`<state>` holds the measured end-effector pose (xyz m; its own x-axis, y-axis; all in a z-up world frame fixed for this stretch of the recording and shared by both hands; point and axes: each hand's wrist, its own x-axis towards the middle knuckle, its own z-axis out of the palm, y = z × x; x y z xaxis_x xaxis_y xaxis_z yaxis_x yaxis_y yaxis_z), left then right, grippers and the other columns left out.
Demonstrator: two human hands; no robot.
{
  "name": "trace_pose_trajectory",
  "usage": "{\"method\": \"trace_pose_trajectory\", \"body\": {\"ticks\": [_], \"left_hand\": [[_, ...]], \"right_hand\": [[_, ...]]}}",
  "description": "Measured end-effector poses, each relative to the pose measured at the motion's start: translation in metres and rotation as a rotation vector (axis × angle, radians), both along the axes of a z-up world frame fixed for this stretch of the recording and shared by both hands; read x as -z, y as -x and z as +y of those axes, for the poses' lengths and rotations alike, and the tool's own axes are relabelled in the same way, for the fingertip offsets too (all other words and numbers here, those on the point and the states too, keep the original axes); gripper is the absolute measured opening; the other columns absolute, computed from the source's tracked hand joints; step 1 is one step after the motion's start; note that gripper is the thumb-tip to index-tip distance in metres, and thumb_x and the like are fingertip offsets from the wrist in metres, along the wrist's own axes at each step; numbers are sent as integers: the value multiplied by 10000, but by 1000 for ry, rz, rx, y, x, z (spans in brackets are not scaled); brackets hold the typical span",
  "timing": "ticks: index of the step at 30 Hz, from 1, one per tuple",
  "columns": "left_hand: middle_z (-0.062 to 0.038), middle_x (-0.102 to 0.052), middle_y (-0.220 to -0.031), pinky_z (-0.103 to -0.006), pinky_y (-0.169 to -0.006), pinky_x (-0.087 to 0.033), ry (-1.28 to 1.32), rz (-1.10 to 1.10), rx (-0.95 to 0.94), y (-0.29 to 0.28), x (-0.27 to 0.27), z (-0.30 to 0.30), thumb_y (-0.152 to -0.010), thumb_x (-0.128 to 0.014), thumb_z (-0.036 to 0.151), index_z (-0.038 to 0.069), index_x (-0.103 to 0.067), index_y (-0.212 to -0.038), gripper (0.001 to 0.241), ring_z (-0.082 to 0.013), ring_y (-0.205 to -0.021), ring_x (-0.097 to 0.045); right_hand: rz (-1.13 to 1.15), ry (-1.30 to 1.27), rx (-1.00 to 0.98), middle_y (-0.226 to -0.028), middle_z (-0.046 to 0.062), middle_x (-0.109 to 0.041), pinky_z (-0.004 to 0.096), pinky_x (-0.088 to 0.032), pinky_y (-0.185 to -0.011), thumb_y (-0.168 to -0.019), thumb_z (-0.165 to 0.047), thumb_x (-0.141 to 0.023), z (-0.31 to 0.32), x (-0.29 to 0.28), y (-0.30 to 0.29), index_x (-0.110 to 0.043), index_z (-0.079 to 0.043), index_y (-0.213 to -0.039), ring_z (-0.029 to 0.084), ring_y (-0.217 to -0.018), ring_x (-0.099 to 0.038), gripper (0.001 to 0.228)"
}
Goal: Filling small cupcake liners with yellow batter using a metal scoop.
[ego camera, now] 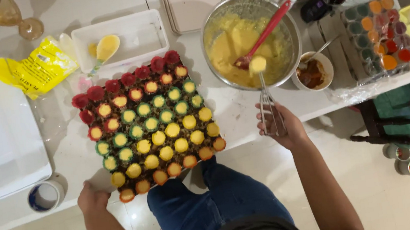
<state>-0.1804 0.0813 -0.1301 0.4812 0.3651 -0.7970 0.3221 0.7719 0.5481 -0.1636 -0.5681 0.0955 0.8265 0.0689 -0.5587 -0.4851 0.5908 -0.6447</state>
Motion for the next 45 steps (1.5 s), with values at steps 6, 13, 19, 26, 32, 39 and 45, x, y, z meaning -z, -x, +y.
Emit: {"method": "trace_pose_trajectory", "body": {"ticks": [6, 13, 19, 26, 32, 39, 45], "left_hand": [[-86, -526, -1505, -583, -1103, -456, -60, 4, -78, 1, -9, -7, -1061, -572, 354, 70, -466, -1492, 527, -318, -1356, -543], [-27, -550, -1440, -556, -910, -505, -274, 366, 73, -16, -58, -28, -952, -649, 586, 95, -530, -1453, 712, -314, -1247, -576], [-131, -583, -1449, -512, -755, -533, -378, 497, 223, -29, -73, -42, -901, -663, 703, 45, -548, -1468, 876, -381, -1146, -650], [-122, -569, -1383, -534, -783, -566, -455, 573, 198, -26, -70, -41, -795, -752, 733, -9, -514, -1434, 1008, -354, -1123, -633], [-140, -585, -1348, -535, -795, -575, -401, 556, 149, -26, -47, -28, -765, -808, 699, -39, -470, -1417, 1041, -361, -1135, -634], [-137, -387, -1442, -554, -813, -583, -419, 578, 180, -27, -37, -22, -789, -801, 722, -62, -345, -1495, 1149, -369, -1215, -550], [-137, -359, -1446, -550, -840, -578, -368, 580, 147, -37, -52, -37, -778, -822, 686, -70, -291, -1484, 1163, -365, -1220, -544]], "right_hand": [[-133, -94, 174, -968, 104, -633, 406, -529, -715, -1082, -457, -301, 43, 13, 2, -557, -32, -1365, 243, -778, -599, 572], [-95, -73, 217, -1018, 95, -630, 421, -528, -783, -1069, -407, -341, 56, 27, 6, -543, -46, -1388, 260, -846, -606, 522], [-145, -128, 285, -1029, 97, -630, 430, -544, -812, -1091, -414, -311, 64, 33, 2, -514, -37, -1392, 254, -869, -626, 523], [-158, -24, 205, -1024, 116, -635, 441, -553, -793, -1083, -430, -297, 69, 38, 2, -538, -36, -1367, 257, -850, -639, 543], [-81, 18, 226, -1027, 110, -638, 440, -547, -772, -1086, -430, -300, 67, 45, 13, -555, -32, -1358, 256, -836, -634, 545], [3, 96, 217, -1037, 92, -625, 436, -551, -803, -1094, -485, -276, 71, 32, 9, -553, -44, -1369, 246, -846, -623, 589], [-103, 38, 188, -1040, 102, -627, 431, -540, -784, -1106, -461, -286, 71, 23, 8, -556, -39, -1370, 252, -840, -616, 566]]}}
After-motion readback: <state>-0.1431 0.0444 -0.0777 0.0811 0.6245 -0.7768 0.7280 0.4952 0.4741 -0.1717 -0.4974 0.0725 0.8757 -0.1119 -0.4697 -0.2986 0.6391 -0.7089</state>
